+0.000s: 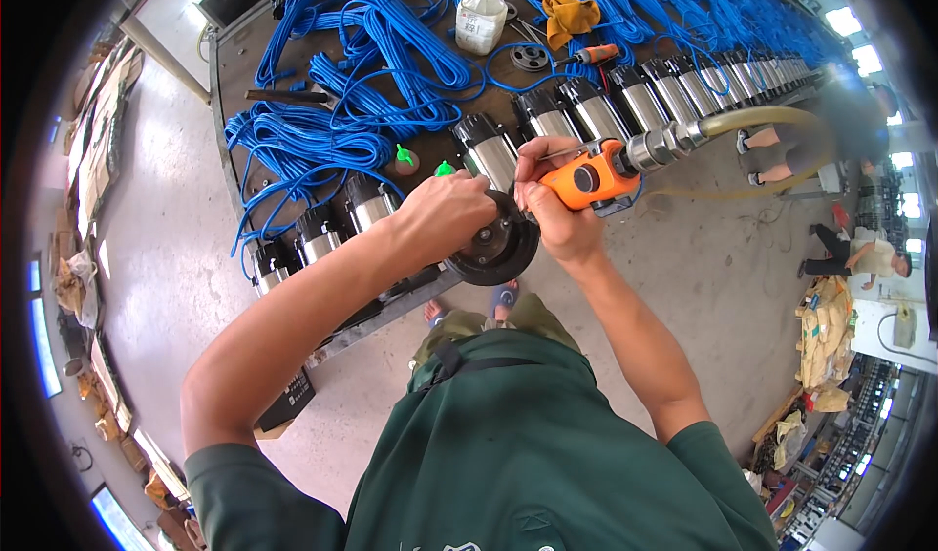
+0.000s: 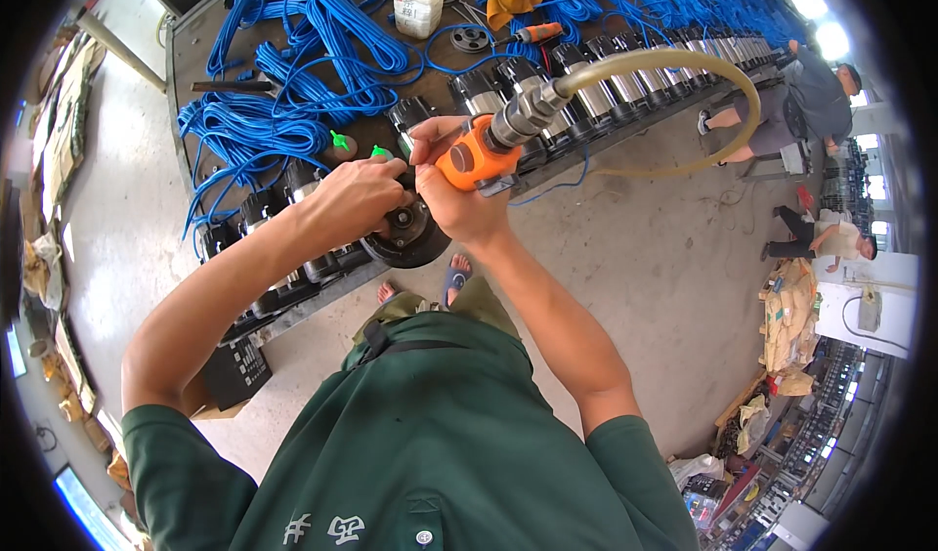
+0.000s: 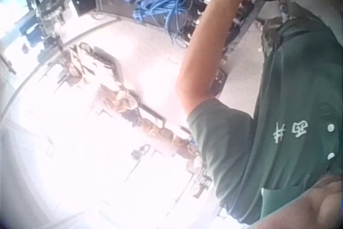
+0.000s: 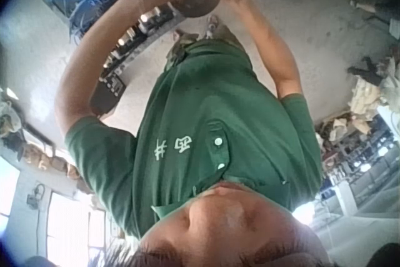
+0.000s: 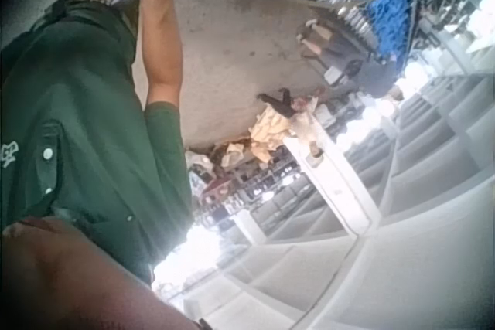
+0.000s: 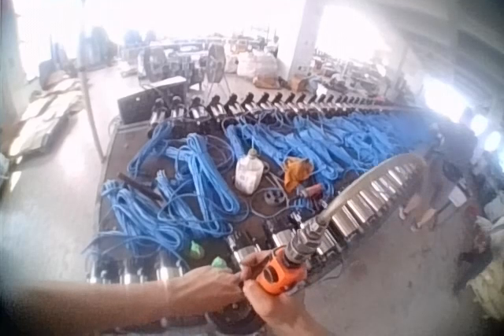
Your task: The person assembles industrial pumps by inserting O-rings, applying lubricants from small squeeze bottles, and using a pneumatic screwdriver to fasten components on a factory workbench.
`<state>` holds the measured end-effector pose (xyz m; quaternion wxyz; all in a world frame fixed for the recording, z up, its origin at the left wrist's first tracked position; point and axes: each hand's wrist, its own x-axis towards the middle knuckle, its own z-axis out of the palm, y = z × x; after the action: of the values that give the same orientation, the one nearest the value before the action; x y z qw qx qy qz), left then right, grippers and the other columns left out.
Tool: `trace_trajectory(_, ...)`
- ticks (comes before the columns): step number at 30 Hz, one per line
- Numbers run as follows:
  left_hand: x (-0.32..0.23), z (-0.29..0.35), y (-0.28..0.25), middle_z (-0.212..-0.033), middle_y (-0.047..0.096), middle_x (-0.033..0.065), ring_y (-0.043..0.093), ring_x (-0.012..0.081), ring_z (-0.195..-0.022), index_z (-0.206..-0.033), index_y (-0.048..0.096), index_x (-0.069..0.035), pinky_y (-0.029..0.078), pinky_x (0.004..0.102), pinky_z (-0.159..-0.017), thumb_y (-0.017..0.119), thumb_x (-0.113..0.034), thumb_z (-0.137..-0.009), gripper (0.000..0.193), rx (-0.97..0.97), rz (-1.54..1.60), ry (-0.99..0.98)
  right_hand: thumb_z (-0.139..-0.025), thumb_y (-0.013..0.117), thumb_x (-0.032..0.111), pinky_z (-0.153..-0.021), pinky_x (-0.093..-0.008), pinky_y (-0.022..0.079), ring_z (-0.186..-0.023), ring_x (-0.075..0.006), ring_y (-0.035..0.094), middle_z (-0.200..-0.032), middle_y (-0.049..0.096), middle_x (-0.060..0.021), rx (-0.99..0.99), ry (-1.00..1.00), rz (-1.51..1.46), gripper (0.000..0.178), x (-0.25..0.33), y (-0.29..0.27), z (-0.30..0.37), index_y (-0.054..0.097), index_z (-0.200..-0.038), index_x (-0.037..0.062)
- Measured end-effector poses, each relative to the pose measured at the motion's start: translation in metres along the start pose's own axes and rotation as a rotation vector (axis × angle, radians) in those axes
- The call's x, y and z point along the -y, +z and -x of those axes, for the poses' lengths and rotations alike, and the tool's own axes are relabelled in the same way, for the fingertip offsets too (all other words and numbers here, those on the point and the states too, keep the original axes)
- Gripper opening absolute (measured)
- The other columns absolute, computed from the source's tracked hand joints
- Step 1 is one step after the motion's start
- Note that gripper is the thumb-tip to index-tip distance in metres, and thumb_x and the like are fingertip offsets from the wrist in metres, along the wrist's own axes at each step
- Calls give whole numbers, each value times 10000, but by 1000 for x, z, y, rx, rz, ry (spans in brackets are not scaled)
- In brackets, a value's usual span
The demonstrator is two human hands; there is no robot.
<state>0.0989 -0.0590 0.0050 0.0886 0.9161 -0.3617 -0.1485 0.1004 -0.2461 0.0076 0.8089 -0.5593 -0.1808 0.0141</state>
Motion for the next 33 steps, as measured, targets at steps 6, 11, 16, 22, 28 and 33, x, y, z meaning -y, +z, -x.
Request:
trace_trajectory(6, 2, 3, 2, -1099, 645, 133, 645, 337, -1040, -980, 757, -78, 565, 441, -830, 881, -165, -660, 354, -67, -16, 49, -825, 625, -100, -686, -235, 519, -818, -111, 624, -941, 642, -73, 13, 15, 24, 316, 0, 5, -1, 594, -1133, -40)
trace_trajectory(11, 9, -4, -3, -939, 702, 137, 731, 352, -905, -860, 750, -63, 597, 442, -743, 812, -121, -690, 190, -37, -17, 135, -791, 645, -75, -709, -269, 530, -789, -122, 644, -902, 660, -76, -18, 57, 70, 265, 1, 8, -8, 604, -1051, -45)
trace_trajectory(16, 9, -6, -1, -931, 716, 144, 738, 350, -919, -841, 745, -37, 599, 445, -744, 800, -98, -703, 160, -16, 18, 106, -781, 647, -75, -727, -283, 543, -788, -128, 654, -923, 669, -90, -7, 70, 66, 242, 0, 13, -10, 589, -1013, -39)
trace_trajectory(22, 7, -5, -1, -957, 703, 132, 740, 352, -883, -842, 740, -33, 602, 439, -716, 759, -81, -761, 96, -94, -46, 135, -815, 642, -83, -747, -266, 533, -833, -115, 630, -914, 640, -64, 2, 33, 106, 282, -2, 5, 8, 607, -1091, -35)
trace_trajectory(28, 7, -9, -4, -996, 705, 137, 744, 368, -908, -887, 757, -29, 609, 452, -722, 821, -98, -716, 196, 4, -55, 126, -806, 624, -85, -759, -269, 540, -831, -116, 629, -917, 642, -62, -15, 23, 83, 292, -2, 6, 6, 600, -1094, -44)
trace_trajectory(33, 6, -10, -5, -1030, 701, 143, 736, 375, -943, -913, 760, -27, 607, 457, -746, 866, -109, -675, 273, 49, -9, 109, -779, 659, -81, -737, -275, 544, -808, -118, 641, -902, 659, -78, -31, 16, 99, 250, 0, 11, 5, 611, -1023, -49)
